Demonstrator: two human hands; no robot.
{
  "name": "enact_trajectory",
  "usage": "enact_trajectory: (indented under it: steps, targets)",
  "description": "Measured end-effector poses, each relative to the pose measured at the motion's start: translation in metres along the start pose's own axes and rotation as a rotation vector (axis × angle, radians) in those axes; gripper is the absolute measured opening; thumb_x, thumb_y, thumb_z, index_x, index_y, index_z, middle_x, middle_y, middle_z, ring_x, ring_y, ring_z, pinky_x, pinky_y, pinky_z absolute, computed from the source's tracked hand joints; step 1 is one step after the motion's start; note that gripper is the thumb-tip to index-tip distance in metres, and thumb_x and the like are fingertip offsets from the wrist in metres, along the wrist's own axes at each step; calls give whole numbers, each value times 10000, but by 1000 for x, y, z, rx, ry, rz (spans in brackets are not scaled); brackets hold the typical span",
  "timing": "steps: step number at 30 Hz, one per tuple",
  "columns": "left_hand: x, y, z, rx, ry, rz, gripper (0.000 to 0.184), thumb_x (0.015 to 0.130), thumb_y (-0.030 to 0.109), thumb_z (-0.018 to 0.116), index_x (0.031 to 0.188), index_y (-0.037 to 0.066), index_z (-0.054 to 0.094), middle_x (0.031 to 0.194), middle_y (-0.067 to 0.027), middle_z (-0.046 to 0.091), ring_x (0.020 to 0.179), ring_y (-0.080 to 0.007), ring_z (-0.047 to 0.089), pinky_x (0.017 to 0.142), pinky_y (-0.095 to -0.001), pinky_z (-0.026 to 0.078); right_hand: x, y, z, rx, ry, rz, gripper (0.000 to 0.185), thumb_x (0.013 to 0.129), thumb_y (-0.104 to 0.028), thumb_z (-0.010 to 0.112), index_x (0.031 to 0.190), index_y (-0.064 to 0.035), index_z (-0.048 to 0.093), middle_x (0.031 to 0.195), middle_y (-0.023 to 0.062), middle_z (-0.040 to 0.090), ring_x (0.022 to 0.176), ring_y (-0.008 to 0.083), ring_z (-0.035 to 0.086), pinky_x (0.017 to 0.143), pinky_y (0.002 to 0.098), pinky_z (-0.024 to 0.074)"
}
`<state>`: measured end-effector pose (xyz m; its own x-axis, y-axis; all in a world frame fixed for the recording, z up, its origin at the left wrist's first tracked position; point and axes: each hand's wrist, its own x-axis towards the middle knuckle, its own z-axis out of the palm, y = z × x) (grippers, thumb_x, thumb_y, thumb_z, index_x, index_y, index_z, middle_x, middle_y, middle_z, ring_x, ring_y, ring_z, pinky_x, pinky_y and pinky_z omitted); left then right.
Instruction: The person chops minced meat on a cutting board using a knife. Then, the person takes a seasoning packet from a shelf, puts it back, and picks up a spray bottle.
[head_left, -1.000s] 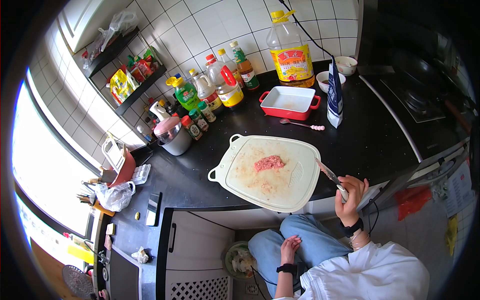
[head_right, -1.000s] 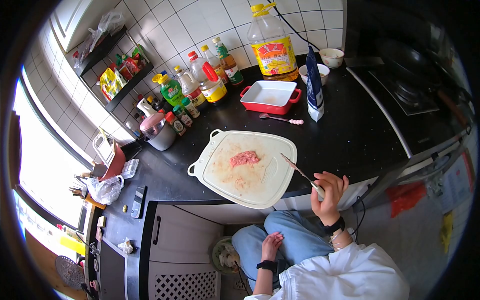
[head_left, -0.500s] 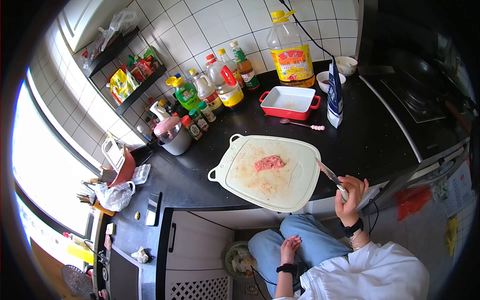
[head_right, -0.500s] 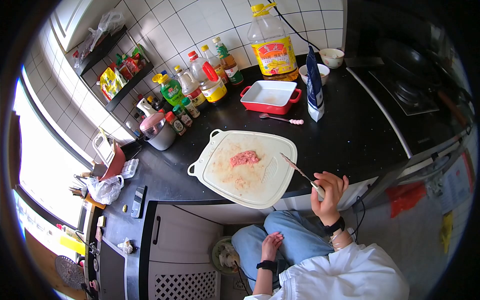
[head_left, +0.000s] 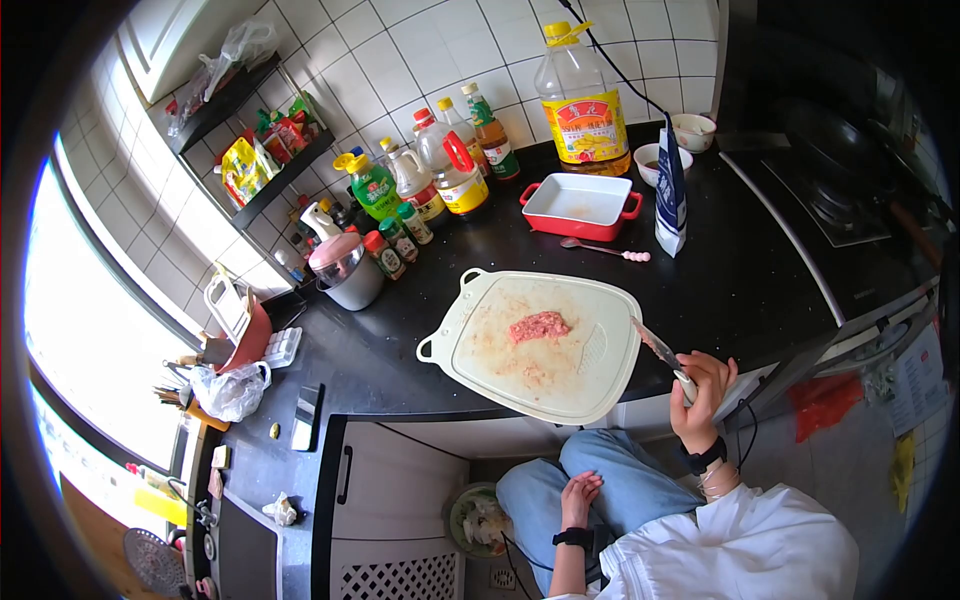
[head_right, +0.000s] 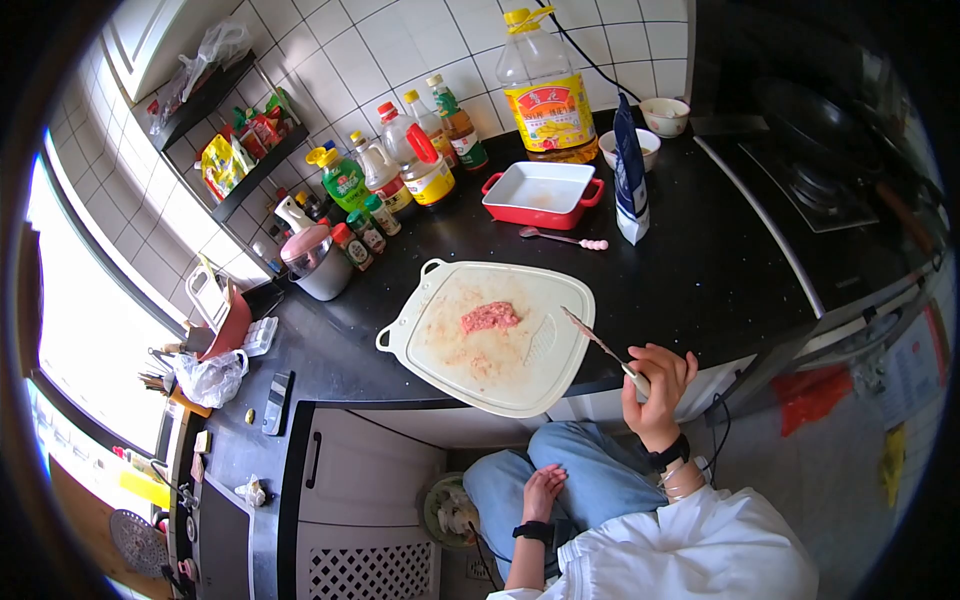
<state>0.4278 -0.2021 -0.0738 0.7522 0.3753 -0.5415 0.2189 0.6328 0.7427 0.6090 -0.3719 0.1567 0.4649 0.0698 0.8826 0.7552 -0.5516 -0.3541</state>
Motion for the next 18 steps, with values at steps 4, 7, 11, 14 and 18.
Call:
enact_trajectory:
  steps: [4, 7, 11, 14, 18]
  targets:
    - [0, -1, 0, -5, 1, 1, 291, 1003, 150, 380, 1167, 13, 578, 1036, -77, 672, 959, -173, 652, 855, -282, 493, 0, 0, 0, -1, -2, 1, 140, 862, -150, 600, 980, -107, 537, 1107, 39, 651, 1088, 259, 577, 1095, 483, 200]
    - [0, -1, 0, -5, -2, 1, 291, 1004, 149, 379, 1166, 13, 579, 1035, -77, 673, 958, -172, 652, 855, -281, 492, 0, 0, 0, 0, -5, 0, 143, 863, -148, 601, 984, -108, 537, 1112, 40, 650, 1091, 259, 575, 1099, 485, 196]
    - [-1, 1, 1, -6, 0, -3, 293, 1004, 148, 376, 1169, 13, 578, 1037, -76, 672, 958, -171, 652, 855, -280, 492, 0, 0, 0, 2, -6, 0, 151, 860, -143, 606, 989, -108, 536, 1118, 39, 649, 1097, 258, 572, 1105, 487, 188]
    - [0, 0, 0, -5, -1, -4, 295, 1005, 146, 373, 1172, 12, 576, 1039, -77, 672, 960, -172, 652, 856, -281, 492, 0, 0, -1, 3, -10, 1, 154, 857, -139, 608, 989, -107, 536, 1120, 39, 648, 1101, 258, 570, 1108, 488, 185]
    - [0, 0, 0, -11, -5, -1, 297, 1005, 147, 373, 1175, 10, 574, 1041, -79, 671, 962, -175, 652, 858, -282, 491, 0, 0, 0, 7, -8, 2, 156, 854, -136, 610, 988, -107, 536, 1122, 39, 647, 1104, 258, 570, 1109, 488, 183]
